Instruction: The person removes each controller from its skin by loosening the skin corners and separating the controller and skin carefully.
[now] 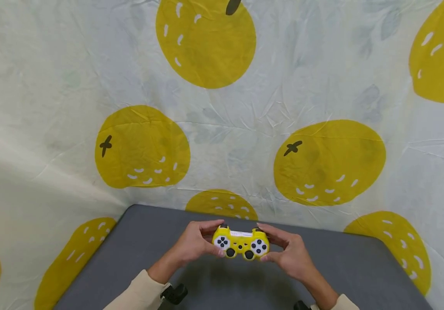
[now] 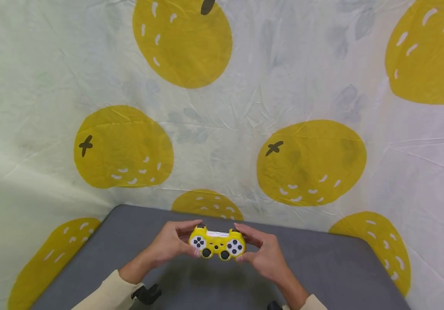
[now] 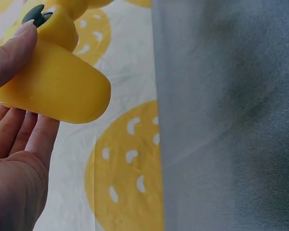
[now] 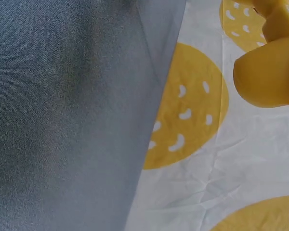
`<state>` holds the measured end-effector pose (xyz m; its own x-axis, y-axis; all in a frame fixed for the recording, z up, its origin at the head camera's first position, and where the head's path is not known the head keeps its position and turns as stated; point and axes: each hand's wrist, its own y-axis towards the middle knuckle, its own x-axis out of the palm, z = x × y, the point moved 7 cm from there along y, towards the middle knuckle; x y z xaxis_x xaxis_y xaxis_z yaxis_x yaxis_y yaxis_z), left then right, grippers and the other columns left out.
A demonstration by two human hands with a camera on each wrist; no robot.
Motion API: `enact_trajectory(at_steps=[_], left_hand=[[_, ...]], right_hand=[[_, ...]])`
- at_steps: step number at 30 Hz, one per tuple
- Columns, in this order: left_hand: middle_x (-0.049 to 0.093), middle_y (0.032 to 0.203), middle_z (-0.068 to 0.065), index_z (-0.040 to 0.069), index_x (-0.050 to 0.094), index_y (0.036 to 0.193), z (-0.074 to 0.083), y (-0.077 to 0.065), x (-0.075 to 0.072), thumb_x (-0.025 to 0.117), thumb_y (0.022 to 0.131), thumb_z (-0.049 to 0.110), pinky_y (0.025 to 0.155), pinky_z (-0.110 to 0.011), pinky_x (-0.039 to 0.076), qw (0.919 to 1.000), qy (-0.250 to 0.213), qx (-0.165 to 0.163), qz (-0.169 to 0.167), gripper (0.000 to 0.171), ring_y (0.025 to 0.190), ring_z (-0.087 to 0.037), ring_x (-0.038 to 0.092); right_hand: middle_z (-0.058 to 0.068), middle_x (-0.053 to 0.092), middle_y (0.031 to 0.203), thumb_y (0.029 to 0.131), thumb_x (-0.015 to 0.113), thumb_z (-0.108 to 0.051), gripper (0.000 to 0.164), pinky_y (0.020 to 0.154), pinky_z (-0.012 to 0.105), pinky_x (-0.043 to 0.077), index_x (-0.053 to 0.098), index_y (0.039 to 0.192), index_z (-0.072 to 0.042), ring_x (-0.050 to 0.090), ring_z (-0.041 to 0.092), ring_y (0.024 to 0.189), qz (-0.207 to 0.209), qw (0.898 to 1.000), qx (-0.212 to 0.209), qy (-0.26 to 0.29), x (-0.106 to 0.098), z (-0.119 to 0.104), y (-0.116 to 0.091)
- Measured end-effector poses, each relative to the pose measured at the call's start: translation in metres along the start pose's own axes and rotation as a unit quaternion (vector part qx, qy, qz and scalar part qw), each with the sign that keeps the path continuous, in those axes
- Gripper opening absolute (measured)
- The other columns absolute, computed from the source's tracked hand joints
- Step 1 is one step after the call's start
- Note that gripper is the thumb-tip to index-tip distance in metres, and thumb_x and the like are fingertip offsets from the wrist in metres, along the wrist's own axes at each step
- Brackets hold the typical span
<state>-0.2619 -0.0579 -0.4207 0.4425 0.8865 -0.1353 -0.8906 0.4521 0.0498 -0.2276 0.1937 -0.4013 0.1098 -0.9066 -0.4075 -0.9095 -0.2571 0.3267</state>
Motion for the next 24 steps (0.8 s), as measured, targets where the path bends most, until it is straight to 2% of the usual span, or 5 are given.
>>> enact_trajectory(at_steps=[7,14,18,21,24], left_hand=[[0.059,0.151,-0.018,0.008,0.058,0.149,0.007,-0.002,0.004,0.09,0.076,0.0,0.094,-0.036,0.062,0.9999,-0.012,0.004,-0.01,0.08,0.132,-0.033,0.065],[0.061,0.15,-0.016,0.006,0.057,0.149,0.013,-0.004,0.005,0.09,0.077,0.001,0.096,-0.037,0.062,0.9999,0.006,0.007,-0.012,0.08,0.133,-0.034,0.064],[0.061,0.149,-0.016,0.009,0.059,0.148,0.015,-0.005,0.006,0.09,0.077,0.002,0.096,-0.037,0.062,0.9999,0.01,0.007,-0.011,0.078,0.132,-0.033,0.065],[0.062,0.148,-0.016,0.011,0.061,0.146,0.015,-0.006,0.005,0.091,0.077,0.003,0.095,-0.037,0.062,0.9999,0.012,0.006,-0.006,0.076,0.129,-0.032,0.067],[0.063,0.147,-0.017,0.01,0.062,0.145,0.016,-0.006,0.005,0.091,0.076,0.004,0.094,-0.037,0.062,0.9999,0.016,0.004,0.001,0.075,0.128,-0.032,0.068]], right_hand=[[0.019,0.071,0.135,0.067,0.093,0.002,0.076,0.087,0.018,0.06,0.068,0.138,-0.004,0.07,-0.003,0.112,0.034,0.993,-0.107,-0.043,-0.005,-0.015,-0.007],[0.005,0.072,0.137,0.06,0.094,0.007,0.077,0.088,0.014,0.058,0.07,0.132,-0.001,0.063,-0.007,0.123,0.059,0.972,-0.221,-0.059,-0.007,-0.03,-0.017],[0.016,0.071,0.136,0.062,0.093,0.007,0.079,0.088,0.017,0.059,0.067,0.136,-0.001,0.066,-0.006,0.118,0.052,0.978,-0.192,-0.056,-0.007,-0.029,-0.015],[0.023,0.07,0.133,0.065,0.093,0.005,0.078,0.089,0.019,0.06,0.065,0.139,-0.001,0.068,-0.006,0.113,0.04,0.989,-0.137,-0.042,-0.008,-0.024,-0.012],[0.024,0.071,0.13,0.07,0.091,0.003,0.074,0.086,0.02,0.061,0.064,0.139,-0.001,0.07,-0.004,0.11,0.027,0.996,-0.079,-0.034,-0.007,-0.018,-0.009]])
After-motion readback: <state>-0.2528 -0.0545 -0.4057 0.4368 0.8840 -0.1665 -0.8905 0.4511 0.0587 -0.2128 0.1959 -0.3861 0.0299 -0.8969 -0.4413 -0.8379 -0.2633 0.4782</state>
